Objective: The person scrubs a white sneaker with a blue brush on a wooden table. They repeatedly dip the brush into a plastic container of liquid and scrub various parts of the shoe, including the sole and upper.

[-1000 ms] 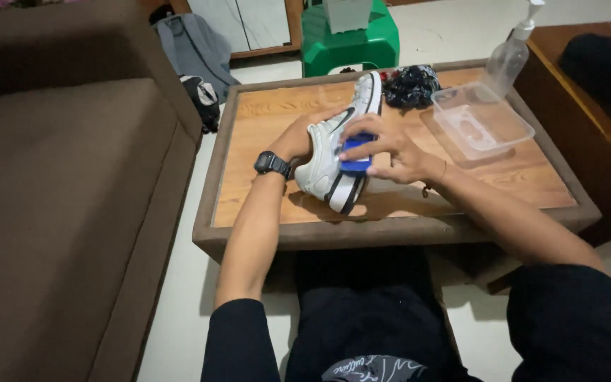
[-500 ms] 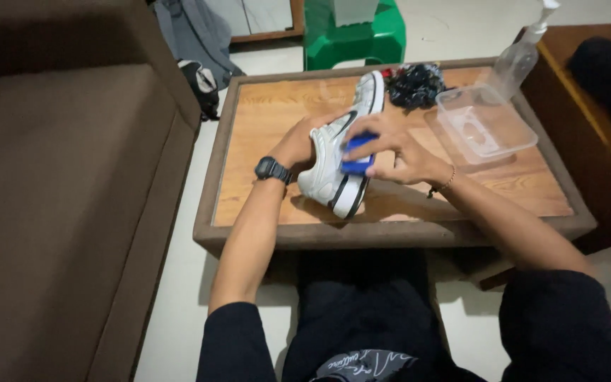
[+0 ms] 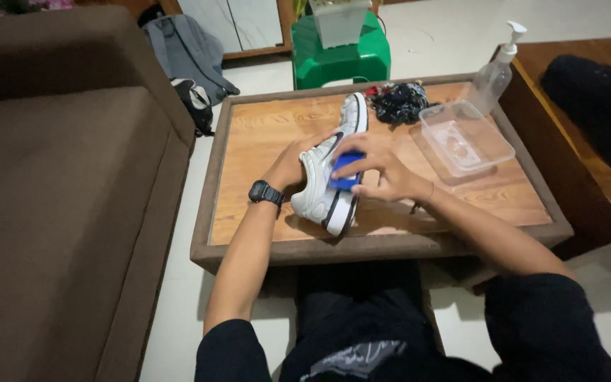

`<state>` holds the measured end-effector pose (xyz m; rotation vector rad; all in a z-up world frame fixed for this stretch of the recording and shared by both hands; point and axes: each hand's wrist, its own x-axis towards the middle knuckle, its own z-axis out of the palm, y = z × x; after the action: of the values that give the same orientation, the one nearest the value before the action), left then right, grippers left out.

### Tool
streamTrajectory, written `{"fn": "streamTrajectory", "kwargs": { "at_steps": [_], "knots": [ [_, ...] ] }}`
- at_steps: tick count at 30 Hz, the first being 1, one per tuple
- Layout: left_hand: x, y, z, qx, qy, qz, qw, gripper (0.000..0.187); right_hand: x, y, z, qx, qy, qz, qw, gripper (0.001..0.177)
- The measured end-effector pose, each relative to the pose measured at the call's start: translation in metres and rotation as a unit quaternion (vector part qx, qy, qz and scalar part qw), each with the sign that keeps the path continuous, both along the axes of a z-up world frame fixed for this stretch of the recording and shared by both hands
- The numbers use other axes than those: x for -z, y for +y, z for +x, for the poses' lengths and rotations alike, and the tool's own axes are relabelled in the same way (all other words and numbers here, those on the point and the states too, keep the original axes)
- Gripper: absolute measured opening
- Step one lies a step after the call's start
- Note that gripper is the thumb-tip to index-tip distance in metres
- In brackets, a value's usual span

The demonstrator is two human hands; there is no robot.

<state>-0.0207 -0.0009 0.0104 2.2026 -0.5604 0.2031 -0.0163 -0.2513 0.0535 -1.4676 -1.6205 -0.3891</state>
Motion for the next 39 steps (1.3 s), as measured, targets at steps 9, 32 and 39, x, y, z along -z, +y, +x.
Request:
{"fn": "streamTrajectory", "kwargs": {
  "at_steps": [9,32,39],
  "knots": [
    [-0.001,-0.012,-0.015,-0.021,-0.012,-0.048,0.999,0.059,-0.003,-0.008,0.001,0.039,-0.062,0.01,0.997,0.05],
    [0.011,-0.013,-0.003,0.021,-0.097,-0.047,0.994,0.044,0.019,-0.004,0.023,0.098,-0.221,0.065,0.968,0.063],
    [0.002,-0.013,-0.01,0.041,-0.103,-0.052,0.992,0.044,0.025,-0.012,0.031,0.105,-0.205,0.05,0.972,0.064]
  ]
}}
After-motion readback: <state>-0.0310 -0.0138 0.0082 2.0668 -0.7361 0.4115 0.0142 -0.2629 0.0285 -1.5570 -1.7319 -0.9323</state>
